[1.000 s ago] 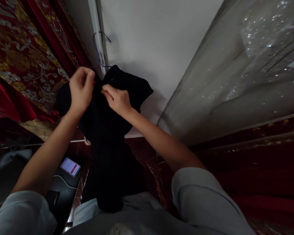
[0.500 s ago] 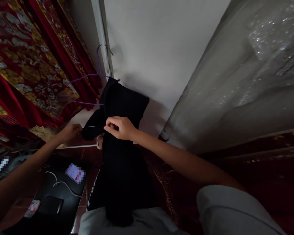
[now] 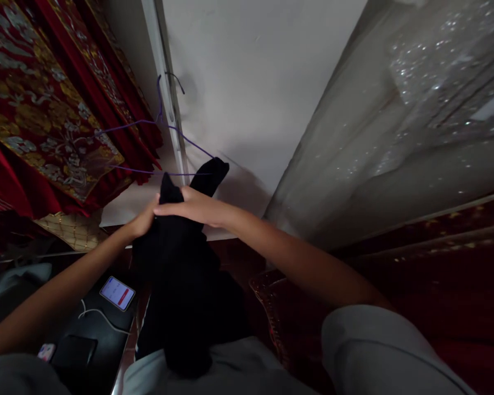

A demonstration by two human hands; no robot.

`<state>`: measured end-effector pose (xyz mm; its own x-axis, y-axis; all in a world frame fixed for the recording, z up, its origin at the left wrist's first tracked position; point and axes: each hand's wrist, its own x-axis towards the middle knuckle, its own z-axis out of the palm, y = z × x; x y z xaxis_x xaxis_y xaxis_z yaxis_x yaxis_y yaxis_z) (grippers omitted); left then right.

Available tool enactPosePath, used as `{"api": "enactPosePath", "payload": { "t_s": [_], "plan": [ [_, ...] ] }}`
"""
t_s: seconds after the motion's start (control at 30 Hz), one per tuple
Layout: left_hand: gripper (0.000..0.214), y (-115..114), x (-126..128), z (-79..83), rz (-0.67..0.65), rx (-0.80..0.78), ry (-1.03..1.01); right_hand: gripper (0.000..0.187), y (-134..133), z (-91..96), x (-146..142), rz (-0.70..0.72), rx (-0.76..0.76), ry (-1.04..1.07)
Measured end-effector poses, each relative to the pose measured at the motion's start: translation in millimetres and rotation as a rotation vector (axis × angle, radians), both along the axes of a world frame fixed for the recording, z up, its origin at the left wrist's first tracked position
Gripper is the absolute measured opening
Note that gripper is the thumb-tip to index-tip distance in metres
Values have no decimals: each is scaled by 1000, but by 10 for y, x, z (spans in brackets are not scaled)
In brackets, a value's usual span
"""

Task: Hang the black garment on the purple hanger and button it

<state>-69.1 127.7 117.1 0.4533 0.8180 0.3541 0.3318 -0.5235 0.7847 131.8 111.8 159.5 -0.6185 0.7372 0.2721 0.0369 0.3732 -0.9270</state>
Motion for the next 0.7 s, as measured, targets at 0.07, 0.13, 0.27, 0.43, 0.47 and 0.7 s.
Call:
{"api": "enactPosePath", "payload": {
  "t_s": [0.07,0.13,0.27,0.43,0.47,0.7],
  "plan": [
    [55,-1,-69,-169,-76,5,261,13,67,74,225,-20,202,-202],
    [44,-20,-179,-236,-118,91,523,9,220,61,351,-164,379,-264],
    [33,-43,-480,-104,-2,186,809,40,784,-203,159,-475,491,-11],
    [29,-70,-879,110,233,168,1053,2,1516,-614,-315,-603,197,-92],
    [29,-79,-958,118,278,124,1105,12,1592,-665,-336,-628,167,-127],
    [24,-141,-1221,14,554,-54,1088,39,1330,-662,173,-661,150,-227]
  ]
}}
